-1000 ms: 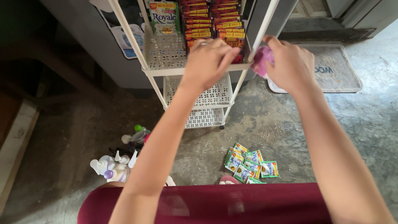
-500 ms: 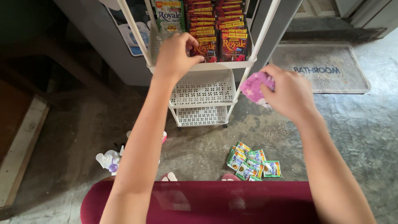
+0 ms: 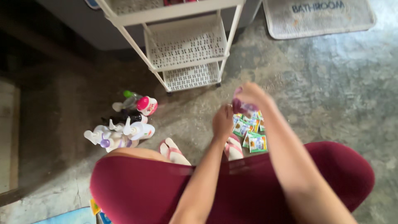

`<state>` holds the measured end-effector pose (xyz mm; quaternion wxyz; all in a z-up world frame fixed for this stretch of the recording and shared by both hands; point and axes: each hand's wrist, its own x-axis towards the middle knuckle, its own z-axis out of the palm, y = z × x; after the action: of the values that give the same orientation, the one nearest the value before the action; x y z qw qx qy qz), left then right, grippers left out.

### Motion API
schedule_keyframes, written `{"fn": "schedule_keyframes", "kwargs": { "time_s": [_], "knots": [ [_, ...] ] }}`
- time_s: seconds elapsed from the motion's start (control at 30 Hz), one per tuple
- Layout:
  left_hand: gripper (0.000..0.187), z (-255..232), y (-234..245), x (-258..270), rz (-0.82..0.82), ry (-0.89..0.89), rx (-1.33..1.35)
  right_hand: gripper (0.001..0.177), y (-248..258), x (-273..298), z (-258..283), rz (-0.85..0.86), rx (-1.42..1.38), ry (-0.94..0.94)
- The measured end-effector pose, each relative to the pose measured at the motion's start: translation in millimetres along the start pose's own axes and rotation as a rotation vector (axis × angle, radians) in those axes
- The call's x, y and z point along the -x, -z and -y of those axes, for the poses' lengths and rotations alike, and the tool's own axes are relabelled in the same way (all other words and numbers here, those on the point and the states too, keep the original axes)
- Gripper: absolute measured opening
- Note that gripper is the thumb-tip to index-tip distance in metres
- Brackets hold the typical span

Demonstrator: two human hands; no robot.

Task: The person sits on the floor and wipes small packets of tea with a pink cloth. They pick up each packet from the floor, wipe it thoroughly, and place it on a white plastic shelf unit.

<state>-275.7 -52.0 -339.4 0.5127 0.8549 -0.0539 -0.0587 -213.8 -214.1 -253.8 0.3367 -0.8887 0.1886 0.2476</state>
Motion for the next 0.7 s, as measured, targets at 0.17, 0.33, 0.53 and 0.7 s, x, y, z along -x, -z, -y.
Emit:
{"fn": "schedule_keyframes", "kwargs": {
  "time_s": [0.17, 0.33, 0.53, 0.7],
  "knots": [
    [0.038, 185, -4, 21, 0.712, 0.565, -0.696, 0.038, -140, -9, -130, -0.160, -0.205, -0.294],
    [0.038, 152, -24, -16, 0.552, 0.422, -0.621, 0.071, -165, -11, -125, -0.278, 0.216, -0.262],
    [0.035, 79, -39, -39, 0.459, 0.290, -0.430, 0.054, -173, -40, -132, -0.368, 0.337, -0.159],
    [0.037, 102, -2, -43, 0.383, 0.383, -0.457, 0.019, -165, -59, -127, -0.295, 0.284, -0.233]
  ]
}}
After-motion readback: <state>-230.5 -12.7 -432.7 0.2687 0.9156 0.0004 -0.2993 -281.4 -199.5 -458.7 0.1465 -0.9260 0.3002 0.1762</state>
